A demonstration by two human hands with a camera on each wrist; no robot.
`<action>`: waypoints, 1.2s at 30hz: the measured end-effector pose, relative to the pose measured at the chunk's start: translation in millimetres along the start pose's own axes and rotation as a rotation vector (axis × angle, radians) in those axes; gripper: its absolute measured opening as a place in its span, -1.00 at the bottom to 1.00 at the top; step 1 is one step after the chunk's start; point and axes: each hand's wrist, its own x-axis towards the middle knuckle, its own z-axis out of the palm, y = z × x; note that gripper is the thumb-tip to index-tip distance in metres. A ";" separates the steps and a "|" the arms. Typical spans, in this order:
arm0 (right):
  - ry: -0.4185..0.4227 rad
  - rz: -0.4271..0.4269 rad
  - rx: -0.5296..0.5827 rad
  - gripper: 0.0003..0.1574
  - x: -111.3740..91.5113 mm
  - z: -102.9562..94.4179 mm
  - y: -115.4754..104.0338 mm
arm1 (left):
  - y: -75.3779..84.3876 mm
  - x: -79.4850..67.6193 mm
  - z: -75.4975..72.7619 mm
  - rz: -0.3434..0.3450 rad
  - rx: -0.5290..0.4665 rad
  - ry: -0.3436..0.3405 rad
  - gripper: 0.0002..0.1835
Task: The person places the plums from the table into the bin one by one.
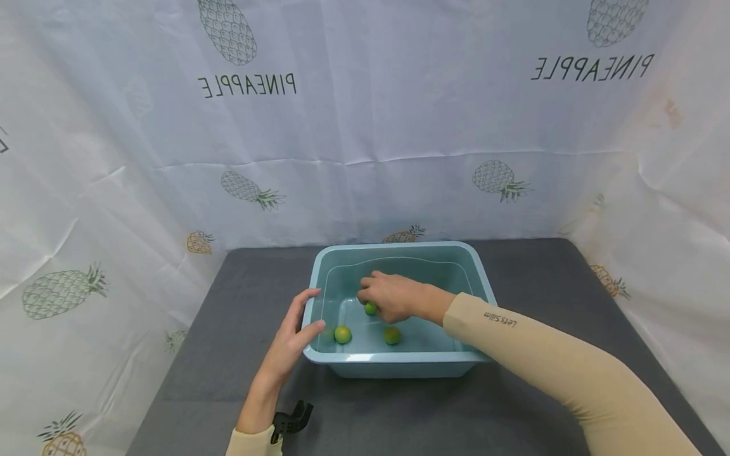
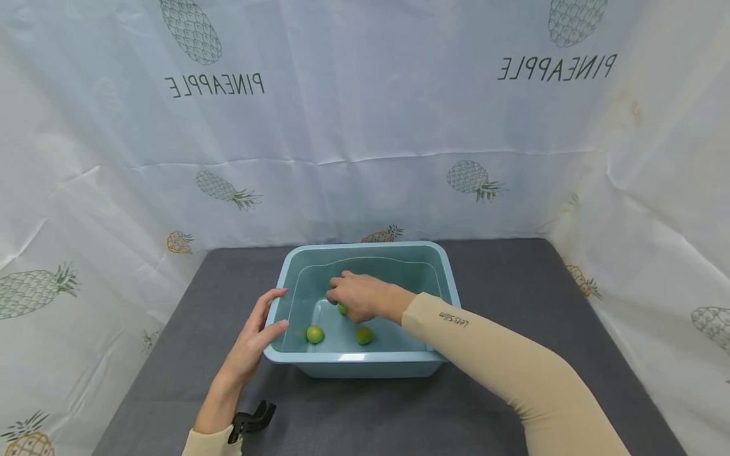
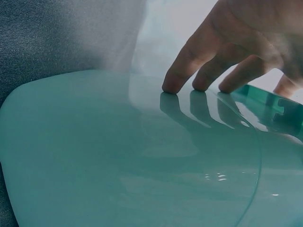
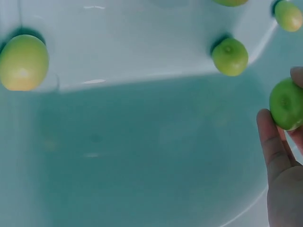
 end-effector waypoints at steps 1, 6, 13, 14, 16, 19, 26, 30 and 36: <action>-0.004 -0.001 0.012 -0.61 0.0 0.6 0.1 | 0.0 0.0 0.0 -0.001 0.000 0.000 -0.39; -0.031 -0.018 0.041 -0.64 0.0 4.1 0.8 | -0.2 0.1 0.3 -0.004 -0.005 -0.003 -0.40; -0.051 -0.058 0.038 -0.58 -0.5 9.1 0.2 | -0.5 0.8 0.6 0.005 -0.013 -0.013 -0.39; -0.051 -0.063 0.037 -0.57 -0.1 9.5 0.0 | -0.2 1.0 0.5 0.005 -0.013 -0.012 -0.39; -0.044 -0.071 0.033 -0.55 0.8 9.6 -0.5 | 0.2 1.2 0.1 0.006 -0.013 -0.010 -0.39; -0.027 -0.083 0.019 -0.53 2.3 7.1 -0.9 | 0.8 1.5 -0.4 0.003 -0.013 -0.011 -0.39; 0.014 -0.061 0.028 -0.61 1.7 -11.3 -1.3 | 0.4 0.4 -1.0 -0.009 -0.018 -0.014 -0.39; 0.026 -0.041 0.013 -0.65 -1.9 -26.7 -1.3 | -0.2 0.7 -1.1 -0.006 -0.015 -0.016 -0.39; 0.061 0.002 0.018 -0.60 -9.9 -47.8 -2.6 | -0.4 0.8 -0.9 0.000 -0.013 -0.008 -0.38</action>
